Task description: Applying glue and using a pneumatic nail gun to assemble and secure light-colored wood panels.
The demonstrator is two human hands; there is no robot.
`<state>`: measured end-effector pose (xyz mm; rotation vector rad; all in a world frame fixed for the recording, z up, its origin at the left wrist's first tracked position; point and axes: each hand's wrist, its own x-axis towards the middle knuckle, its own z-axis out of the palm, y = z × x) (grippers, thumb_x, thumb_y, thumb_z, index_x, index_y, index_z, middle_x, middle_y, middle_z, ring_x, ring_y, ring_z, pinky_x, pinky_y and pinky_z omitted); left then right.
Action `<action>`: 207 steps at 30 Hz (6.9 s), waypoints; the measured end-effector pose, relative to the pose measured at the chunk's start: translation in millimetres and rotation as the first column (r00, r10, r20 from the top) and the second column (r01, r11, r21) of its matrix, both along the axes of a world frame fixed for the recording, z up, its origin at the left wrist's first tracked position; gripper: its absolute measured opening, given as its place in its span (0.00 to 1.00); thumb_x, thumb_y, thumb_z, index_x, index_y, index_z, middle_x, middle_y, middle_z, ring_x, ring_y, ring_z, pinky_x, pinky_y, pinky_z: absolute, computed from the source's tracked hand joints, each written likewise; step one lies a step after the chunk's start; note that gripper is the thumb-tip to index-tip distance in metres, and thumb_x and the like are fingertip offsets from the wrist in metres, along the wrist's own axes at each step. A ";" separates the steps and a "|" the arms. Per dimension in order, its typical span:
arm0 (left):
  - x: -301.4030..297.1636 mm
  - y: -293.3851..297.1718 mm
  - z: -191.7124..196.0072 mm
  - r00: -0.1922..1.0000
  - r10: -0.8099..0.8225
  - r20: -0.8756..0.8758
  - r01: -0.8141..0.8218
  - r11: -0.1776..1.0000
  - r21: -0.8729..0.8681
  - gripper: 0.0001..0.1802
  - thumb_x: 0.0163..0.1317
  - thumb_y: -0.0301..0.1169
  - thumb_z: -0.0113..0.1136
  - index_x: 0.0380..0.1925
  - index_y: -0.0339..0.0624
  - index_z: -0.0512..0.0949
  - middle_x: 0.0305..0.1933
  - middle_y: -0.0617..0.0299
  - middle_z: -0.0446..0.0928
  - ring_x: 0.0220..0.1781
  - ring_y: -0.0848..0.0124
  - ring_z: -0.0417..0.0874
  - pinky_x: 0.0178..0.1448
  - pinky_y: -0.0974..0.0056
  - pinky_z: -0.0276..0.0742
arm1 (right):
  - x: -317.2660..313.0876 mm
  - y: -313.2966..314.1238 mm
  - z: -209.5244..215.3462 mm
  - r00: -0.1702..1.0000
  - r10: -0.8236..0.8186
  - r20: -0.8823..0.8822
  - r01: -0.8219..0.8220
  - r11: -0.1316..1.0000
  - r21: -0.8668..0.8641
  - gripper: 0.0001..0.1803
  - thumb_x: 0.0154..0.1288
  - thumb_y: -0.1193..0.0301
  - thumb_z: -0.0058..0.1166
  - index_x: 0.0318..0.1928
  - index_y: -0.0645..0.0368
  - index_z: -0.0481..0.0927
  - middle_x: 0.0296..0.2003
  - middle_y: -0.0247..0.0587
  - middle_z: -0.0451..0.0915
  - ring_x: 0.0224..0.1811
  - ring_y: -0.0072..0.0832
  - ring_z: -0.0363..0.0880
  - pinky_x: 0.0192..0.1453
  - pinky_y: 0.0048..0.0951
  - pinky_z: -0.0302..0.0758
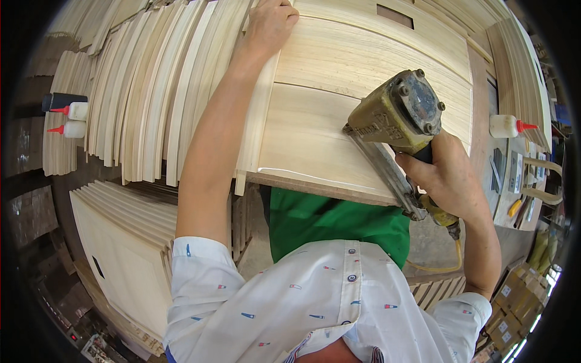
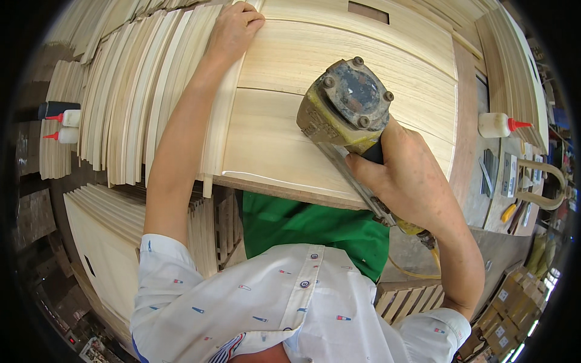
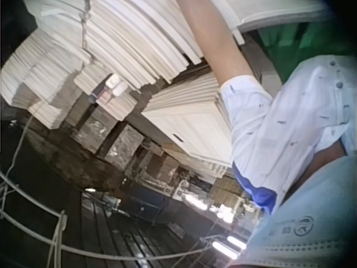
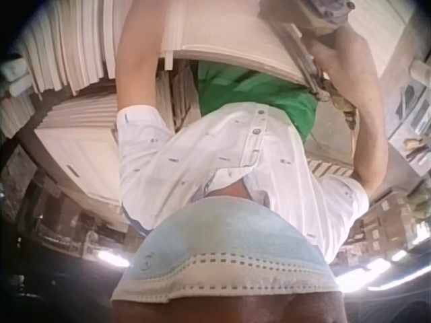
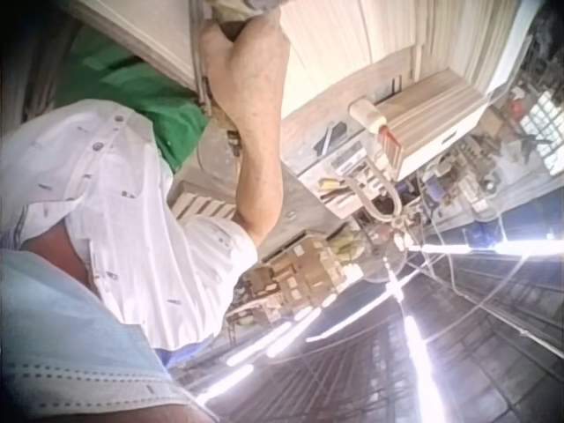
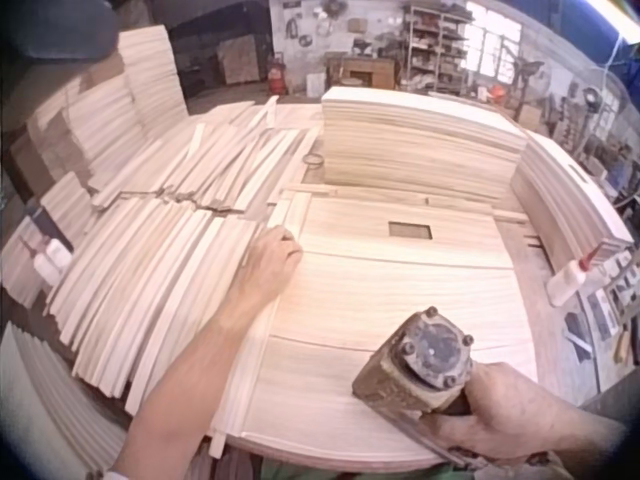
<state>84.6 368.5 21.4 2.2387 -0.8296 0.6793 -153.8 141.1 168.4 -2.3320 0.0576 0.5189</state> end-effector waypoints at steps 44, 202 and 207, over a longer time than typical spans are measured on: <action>-25.3 44.9 -16.6 0.884 0.280 -0.373 -0.279 0.958 0.059 0.32 0.58 0.37 0.62 0.63 0.43 0.69 0.64 0.54 0.70 0.69 0.56 0.63 0.70 0.50 0.57 | 260.2 32.9 9.8 0.974 -0.005 0.228 -0.038 0.982 0.186 0.12 0.57 0.72 0.56 0.40 0.67 0.80 0.24 0.37 0.78 0.18 0.22 0.75 0.20 0.25 0.73; -81.6 113.3 41.0 0.614 0.575 -0.540 -0.551 0.803 0.228 0.18 0.60 0.32 0.54 0.48 0.36 0.80 0.39 0.47 0.82 0.43 0.56 0.85 0.49 0.58 0.77 | -129.3 -237.8 -39.5 0.547 -0.836 0.051 0.828 0.549 0.112 0.14 0.65 0.64 0.57 0.34 0.64 0.73 0.22 0.36 0.73 0.17 0.22 0.72 0.20 0.24 0.69; -79.3 53.7 74.7 0.585 0.272 -0.764 -0.448 0.893 -0.025 0.26 0.64 0.30 0.57 0.63 0.41 0.70 0.42 0.58 0.77 0.46 0.71 0.82 0.46 0.67 0.75 | -131.1 -232.0 -36.3 0.525 -0.847 0.088 0.838 0.532 0.118 0.13 0.65 0.65 0.57 0.34 0.64 0.73 0.21 0.35 0.73 0.17 0.22 0.72 0.20 0.24 0.68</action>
